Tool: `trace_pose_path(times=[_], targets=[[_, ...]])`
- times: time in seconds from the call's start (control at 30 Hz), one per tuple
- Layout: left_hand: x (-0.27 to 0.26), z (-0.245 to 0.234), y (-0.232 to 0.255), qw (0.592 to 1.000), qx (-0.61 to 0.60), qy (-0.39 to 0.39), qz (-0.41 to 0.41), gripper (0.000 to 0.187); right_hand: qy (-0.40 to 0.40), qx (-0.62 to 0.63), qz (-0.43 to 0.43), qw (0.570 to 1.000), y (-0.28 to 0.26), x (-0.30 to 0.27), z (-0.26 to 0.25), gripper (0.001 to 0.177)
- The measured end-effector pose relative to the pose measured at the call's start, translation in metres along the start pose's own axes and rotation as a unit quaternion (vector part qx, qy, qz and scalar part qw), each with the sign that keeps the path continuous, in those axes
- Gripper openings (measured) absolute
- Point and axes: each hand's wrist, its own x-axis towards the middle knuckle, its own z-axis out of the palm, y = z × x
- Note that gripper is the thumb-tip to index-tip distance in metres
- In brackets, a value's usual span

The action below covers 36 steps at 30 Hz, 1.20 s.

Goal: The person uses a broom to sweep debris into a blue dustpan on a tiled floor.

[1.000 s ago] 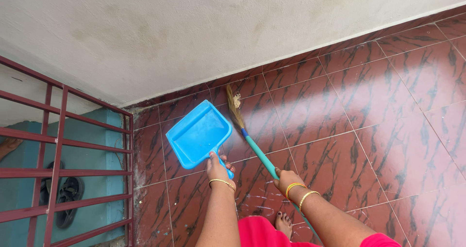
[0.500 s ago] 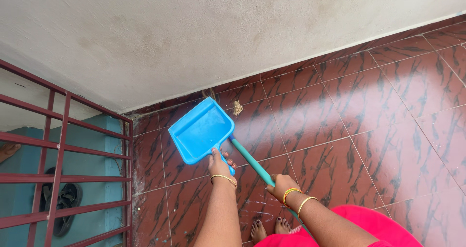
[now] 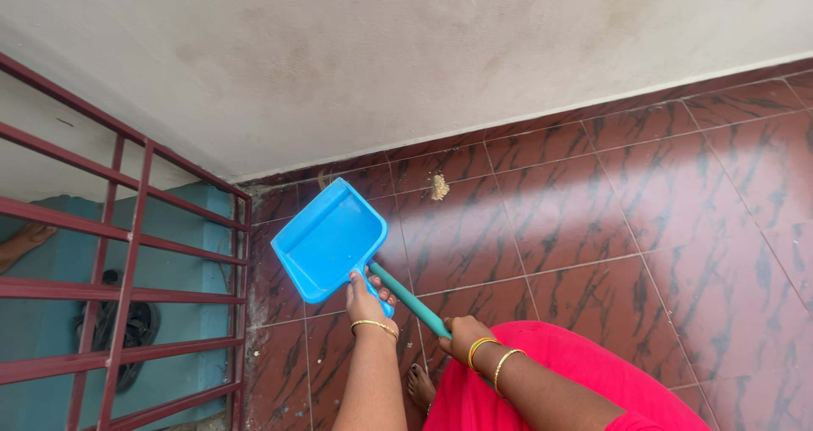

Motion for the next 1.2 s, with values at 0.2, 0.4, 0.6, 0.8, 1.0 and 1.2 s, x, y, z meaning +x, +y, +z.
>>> trace_pose_path(times=[0.2, 0.4, 0.6, 0.8, 1.0, 1.2], targets=[[0.053, -0.023, 0.052, 0.999, -0.004, 0.037, 0.002, 0.037, -0.055, -0.048, -0.010, 0.997, -0.066, 0.060, 0.020, 0.029], [0.103, -0.052, 0.102, 0.999, 0.009, 0.048, 0.022, 0.038, -0.082, -0.057, -0.008, 0.995, -0.113, 0.130, 0.050, 0.029], [0.132, -0.074, 0.114, 0.997, 0.003, 0.070, 0.019, 0.038, -0.055, 0.011, -0.017, 0.998, -0.117, 0.174, 0.058, 0.033], [0.123, -0.060, 0.102, 0.998, 0.012, 0.053, 0.017, 0.038, -0.099, 0.181, 0.105, 0.973, -0.086, 0.148, 0.040, 0.034], [0.092, -0.031, 0.074, 0.999, 0.024, 0.032, 0.001, 0.038, -0.081, 0.225, 0.159, 0.958, -0.038, 0.106, 0.024, 0.035], [0.055, -0.009, 0.036, 0.999, 0.038, 0.005, -0.012, 0.038, -0.051, 0.303, 0.190, 0.932, 0.021, 0.075, 0.025, 0.037]])
